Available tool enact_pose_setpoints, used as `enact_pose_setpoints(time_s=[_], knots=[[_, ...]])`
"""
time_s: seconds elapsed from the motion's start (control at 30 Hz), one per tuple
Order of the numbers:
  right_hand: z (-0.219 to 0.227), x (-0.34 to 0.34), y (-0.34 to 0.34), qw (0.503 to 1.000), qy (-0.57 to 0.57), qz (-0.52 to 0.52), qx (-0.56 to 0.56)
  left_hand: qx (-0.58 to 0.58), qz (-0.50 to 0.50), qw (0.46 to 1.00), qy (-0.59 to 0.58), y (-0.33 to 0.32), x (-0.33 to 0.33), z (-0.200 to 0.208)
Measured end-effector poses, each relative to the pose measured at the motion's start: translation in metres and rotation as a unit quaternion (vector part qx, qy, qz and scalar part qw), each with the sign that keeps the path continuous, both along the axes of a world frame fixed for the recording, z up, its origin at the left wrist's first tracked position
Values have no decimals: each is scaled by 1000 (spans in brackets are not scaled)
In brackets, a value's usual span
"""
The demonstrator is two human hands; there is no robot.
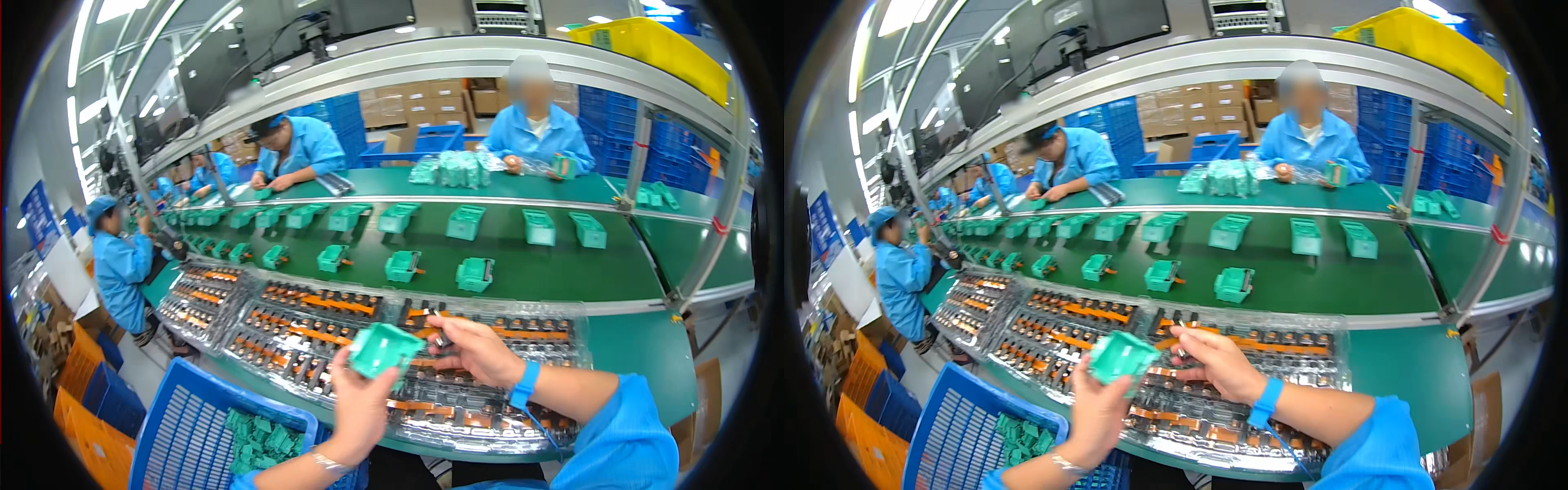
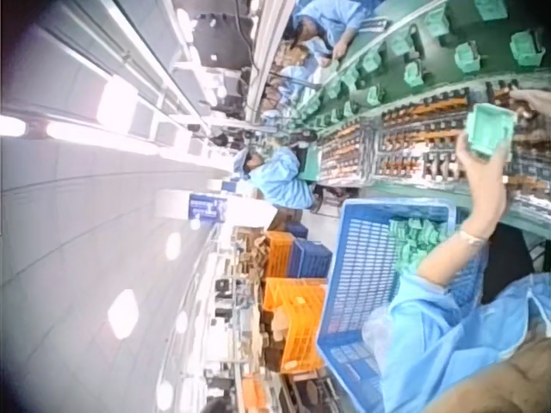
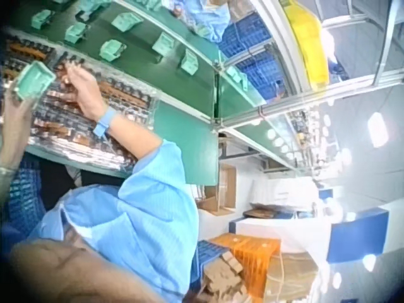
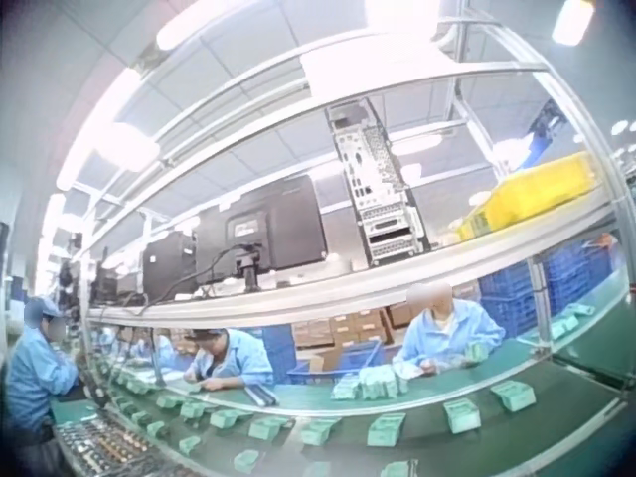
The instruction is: Assembling small electronic components into green plastic housings on an assembly line.
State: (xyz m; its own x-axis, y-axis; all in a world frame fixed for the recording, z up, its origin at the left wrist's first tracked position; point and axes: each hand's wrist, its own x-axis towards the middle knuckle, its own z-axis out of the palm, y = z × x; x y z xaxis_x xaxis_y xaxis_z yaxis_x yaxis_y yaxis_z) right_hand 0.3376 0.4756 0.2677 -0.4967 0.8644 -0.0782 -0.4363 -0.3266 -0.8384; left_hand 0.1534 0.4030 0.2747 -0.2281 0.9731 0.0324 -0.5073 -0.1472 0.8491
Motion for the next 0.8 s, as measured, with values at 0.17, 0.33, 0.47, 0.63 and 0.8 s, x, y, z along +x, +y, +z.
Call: enact_pose_setpoints(time_s=[0.17, 0.33, 0.47, 0.63, 0.8], knots=[[-17, 4, -5, 979, -142, -47, 139, 69, -78, 989, 104, 0, 29, -34], [-14, 9, 0, 975, -121, -65, 175, -98, -248, 963, 32, 0, 7, -17], [-8, 12, 0, 919, -224, -94, 311, -99, -297, 949, -32, 4, -1, -8], [-7, 13, -1, 865, -298, -126, 384, -112, -255, 959, 48, 8, -1, -19], [12, 25, 11, 970, -47, -195, 138, -91, -186, 978, 3, 15, -10, -23]])
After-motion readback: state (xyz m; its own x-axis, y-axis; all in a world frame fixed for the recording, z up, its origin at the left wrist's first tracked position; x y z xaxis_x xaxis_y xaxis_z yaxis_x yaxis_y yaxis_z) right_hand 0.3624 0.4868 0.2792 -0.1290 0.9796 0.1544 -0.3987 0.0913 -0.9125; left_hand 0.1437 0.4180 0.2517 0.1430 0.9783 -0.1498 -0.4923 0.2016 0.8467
